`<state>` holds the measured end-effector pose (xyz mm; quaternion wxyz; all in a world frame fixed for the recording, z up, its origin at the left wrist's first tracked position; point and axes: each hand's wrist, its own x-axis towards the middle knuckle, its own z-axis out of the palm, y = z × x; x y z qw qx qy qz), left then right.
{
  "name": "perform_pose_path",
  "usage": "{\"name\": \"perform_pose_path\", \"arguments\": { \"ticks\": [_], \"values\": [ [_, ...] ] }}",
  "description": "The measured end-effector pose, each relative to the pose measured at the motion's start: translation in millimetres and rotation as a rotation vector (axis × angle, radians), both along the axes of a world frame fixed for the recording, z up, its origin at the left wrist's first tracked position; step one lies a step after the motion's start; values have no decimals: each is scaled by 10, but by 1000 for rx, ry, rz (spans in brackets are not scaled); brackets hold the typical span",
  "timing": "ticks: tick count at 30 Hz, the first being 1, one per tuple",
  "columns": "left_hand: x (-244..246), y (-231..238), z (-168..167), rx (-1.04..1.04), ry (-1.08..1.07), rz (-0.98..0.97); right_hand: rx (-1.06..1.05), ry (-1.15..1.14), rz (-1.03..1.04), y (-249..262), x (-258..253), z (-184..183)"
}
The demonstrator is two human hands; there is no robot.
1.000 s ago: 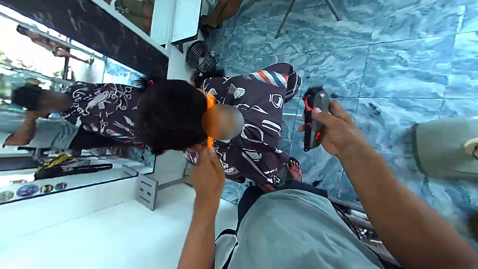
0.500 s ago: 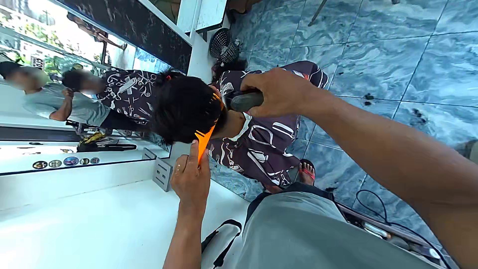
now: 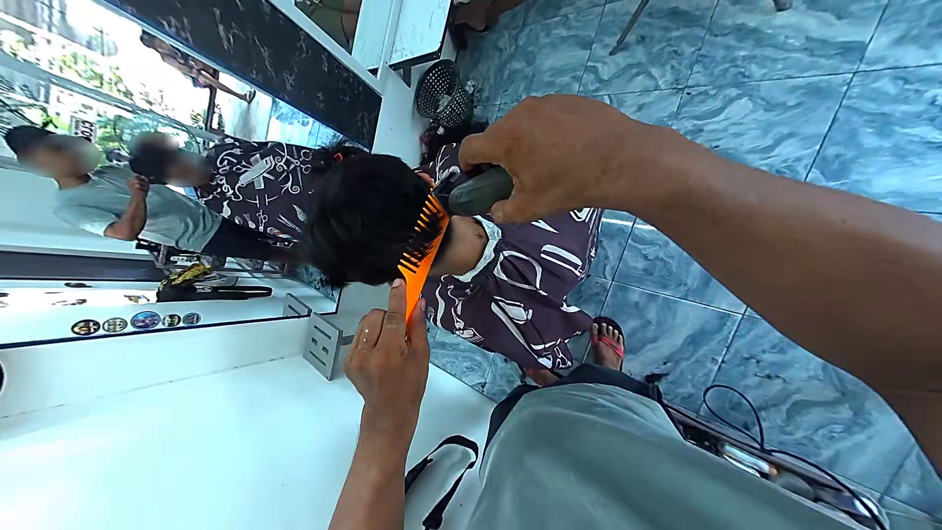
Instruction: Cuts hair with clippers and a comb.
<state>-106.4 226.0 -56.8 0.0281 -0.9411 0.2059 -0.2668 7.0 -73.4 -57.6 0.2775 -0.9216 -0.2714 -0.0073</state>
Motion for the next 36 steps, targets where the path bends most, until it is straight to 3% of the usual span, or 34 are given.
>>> {"name": "perform_pose_path", "arguments": {
  "ticks": [4, 13, 21, 24, 27, 30, 32, 36],
  "values": [
    [8, 0, 11, 2, -2, -12, 17, -57, 88, 55, -12, 41],
    [10, -10, 44, 14, 2, -26, -54, -45, 79, 116, -146, 174],
    [42, -34, 88, 21, 12, -37, 80, -112, 109, 186, -265, 20],
    [131, -65, 286, -142, 7, -9, 192, -43, 34, 124, -324, -148],
    [256, -200, 401, -382, 37, 61, 296, 128, -249, -26, -357, -351],
    [314, -368, 213, -528, 258, 132, 435, 234, -415, -104, -322, -648],
    [247, -336, -53, -440, 372, 140, 503, 251, -441, -125, -308, -803],
    [-8, -48, -661, -178, 337, 53, 505, 272, -475, -142, -301, -889]
  ]
}}
